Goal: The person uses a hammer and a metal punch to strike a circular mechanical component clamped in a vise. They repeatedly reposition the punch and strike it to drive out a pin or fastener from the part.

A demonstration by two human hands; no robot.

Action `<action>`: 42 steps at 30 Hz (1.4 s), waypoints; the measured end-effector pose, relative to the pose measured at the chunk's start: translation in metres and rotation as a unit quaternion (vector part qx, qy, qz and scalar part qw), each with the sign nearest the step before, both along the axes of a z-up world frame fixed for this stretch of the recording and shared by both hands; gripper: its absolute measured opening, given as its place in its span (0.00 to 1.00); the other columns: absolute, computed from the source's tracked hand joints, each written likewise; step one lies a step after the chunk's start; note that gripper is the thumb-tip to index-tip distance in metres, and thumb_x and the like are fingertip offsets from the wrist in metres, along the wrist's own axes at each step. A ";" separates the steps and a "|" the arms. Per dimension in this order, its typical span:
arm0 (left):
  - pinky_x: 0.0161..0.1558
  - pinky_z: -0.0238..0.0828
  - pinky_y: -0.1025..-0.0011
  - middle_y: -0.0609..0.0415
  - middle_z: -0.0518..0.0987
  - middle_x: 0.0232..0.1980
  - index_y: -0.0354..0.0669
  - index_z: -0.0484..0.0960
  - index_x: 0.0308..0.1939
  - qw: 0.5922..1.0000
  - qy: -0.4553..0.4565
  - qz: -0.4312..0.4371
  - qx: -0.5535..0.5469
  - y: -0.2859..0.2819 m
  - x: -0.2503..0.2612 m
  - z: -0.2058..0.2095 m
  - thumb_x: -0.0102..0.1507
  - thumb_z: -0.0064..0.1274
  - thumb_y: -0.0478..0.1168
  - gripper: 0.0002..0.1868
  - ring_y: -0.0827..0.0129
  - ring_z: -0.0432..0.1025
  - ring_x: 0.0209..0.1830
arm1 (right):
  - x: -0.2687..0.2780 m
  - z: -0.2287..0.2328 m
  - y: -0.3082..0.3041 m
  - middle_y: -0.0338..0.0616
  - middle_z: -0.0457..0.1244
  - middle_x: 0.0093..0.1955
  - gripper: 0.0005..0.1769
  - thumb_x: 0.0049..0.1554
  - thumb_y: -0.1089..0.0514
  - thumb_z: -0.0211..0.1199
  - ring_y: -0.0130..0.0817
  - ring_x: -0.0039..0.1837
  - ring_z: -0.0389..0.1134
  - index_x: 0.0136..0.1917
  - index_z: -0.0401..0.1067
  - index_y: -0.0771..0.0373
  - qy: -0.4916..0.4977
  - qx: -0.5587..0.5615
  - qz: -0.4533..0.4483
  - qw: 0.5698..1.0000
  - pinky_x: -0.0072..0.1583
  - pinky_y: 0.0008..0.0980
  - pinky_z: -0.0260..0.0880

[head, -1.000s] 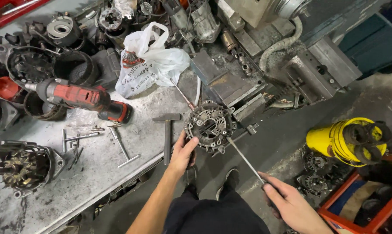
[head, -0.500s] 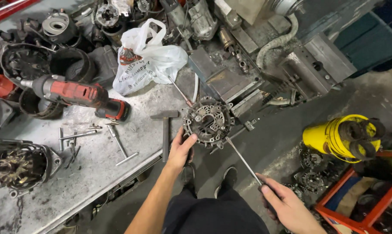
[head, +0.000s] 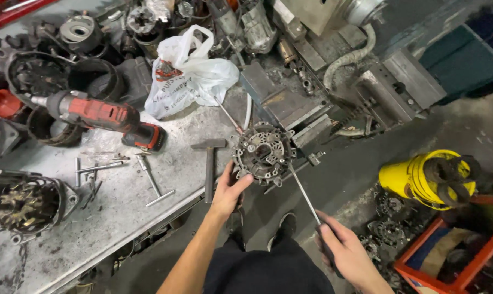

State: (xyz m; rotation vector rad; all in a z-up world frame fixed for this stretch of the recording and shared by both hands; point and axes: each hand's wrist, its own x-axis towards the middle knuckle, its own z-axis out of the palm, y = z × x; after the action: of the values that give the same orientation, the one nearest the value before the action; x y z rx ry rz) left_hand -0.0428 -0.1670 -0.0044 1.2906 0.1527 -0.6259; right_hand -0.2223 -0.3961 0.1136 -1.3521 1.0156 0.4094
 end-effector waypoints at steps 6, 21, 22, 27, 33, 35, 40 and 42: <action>0.55 0.69 0.72 0.44 0.75 0.63 0.35 0.57 0.76 0.972 -0.170 0.098 0.127 0.008 -0.010 -0.002 0.64 0.50 0.43 0.38 0.66 0.72 0.49 | -0.007 -0.039 -0.004 0.55 0.63 0.37 0.27 0.65 0.60 0.50 0.39 0.29 0.55 0.76 0.68 0.59 -0.076 0.054 -0.022 0.995 0.28 0.36 0.52; 0.20 0.56 0.79 0.52 0.78 0.34 0.37 0.76 0.60 0.951 -0.081 0.295 0.041 -0.010 -0.092 0.005 0.69 0.47 0.40 0.17 0.79 0.59 0.18 | -0.014 -0.076 -0.020 0.53 0.60 0.42 0.13 0.67 0.57 0.48 0.38 0.30 0.59 0.63 0.64 0.62 -0.159 0.319 -0.037 0.934 0.30 0.36 0.60; 0.20 0.56 0.79 0.52 0.78 0.34 0.37 0.76 0.60 0.950 -0.081 0.300 0.044 -0.009 -0.102 0.009 0.69 0.47 0.40 0.17 0.79 0.59 0.18 | -0.017 -0.085 -0.015 0.53 0.60 0.42 0.13 0.67 0.57 0.48 0.38 0.30 0.59 0.63 0.64 0.62 -0.156 0.322 -0.033 0.933 0.30 0.36 0.60; 0.17 0.51 0.75 0.51 0.76 0.26 0.36 0.83 0.49 0.953 0.001 0.281 0.117 0.001 -0.125 0.031 0.65 0.55 0.40 0.12 0.74 0.59 0.15 | -0.013 -0.113 0.013 0.50 0.61 0.41 0.15 0.67 0.57 0.46 0.34 0.29 0.60 0.65 0.62 0.61 -0.271 0.234 0.027 0.933 0.29 0.33 0.60; 0.17 0.51 0.76 0.53 0.75 0.25 0.36 0.84 0.45 0.961 -0.036 0.247 0.120 0.013 -0.109 0.044 0.63 0.59 0.38 0.10 0.76 0.58 0.15 | -0.011 -0.061 -0.001 0.52 0.61 0.38 0.16 0.67 0.53 0.50 0.39 0.26 0.59 0.64 0.66 0.61 -0.155 0.277 -0.032 0.948 0.26 0.36 0.55; 0.18 0.52 0.76 0.56 0.74 0.24 0.36 0.85 0.45 0.964 -0.057 0.226 0.126 0.009 -0.099 0.057 0.63 0.59 0.37 0.09 0.76 0.59 0.16 | -0.011 -0.072 0.005 0.51 0.61 0.37 0.15 0.66 0.54 0.50 0.38 0.25 0.59 0.62 0.66 0.62 -0.187 0.231 -0.011 0.955 0.27 0.35 0.56; 0.29 0.62 0.79 0.59 0.78 0.28 0.35 0.86 0.42 0.966 -0.176 0.153 0.117 0.004 -0.081 0.057 0.61 0.60 0.33 0.07 0.77 0.65 0.25 | -0.005 -0.112 0.018 0.48 0.61 0.34 0.13 0.66 0.59 0.48 0.33 0.27 0.59 0.62 0.65 0.64 -0.303 0.072 0.064 0.948 0.29 0.31 0.60; 0.30 0.61 0.78 0.60 0.75 0.27 0.36 0.85 0.39 0.973 -0.162 0.127 0.103 0.001 -0.080 0.063 0.61 0.61 0.34 0.05 0.77 0.63 0.26 | -0.006 -0.105 0.018 0.48 0.62 0.35 0.15 0.65 0.60 0.48 0.32 0.28 0.60 0.63 0.66 0.65 -0.279 0.033 0.076 0.957 0.29 0.30 0.61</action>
State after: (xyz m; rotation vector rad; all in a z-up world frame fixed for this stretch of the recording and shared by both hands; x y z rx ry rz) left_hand -0.1226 -0.1661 0.0586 1.5269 0.1118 -0.1783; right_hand -0.2279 -0.3783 0.0087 -1.3806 0.4270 0.1536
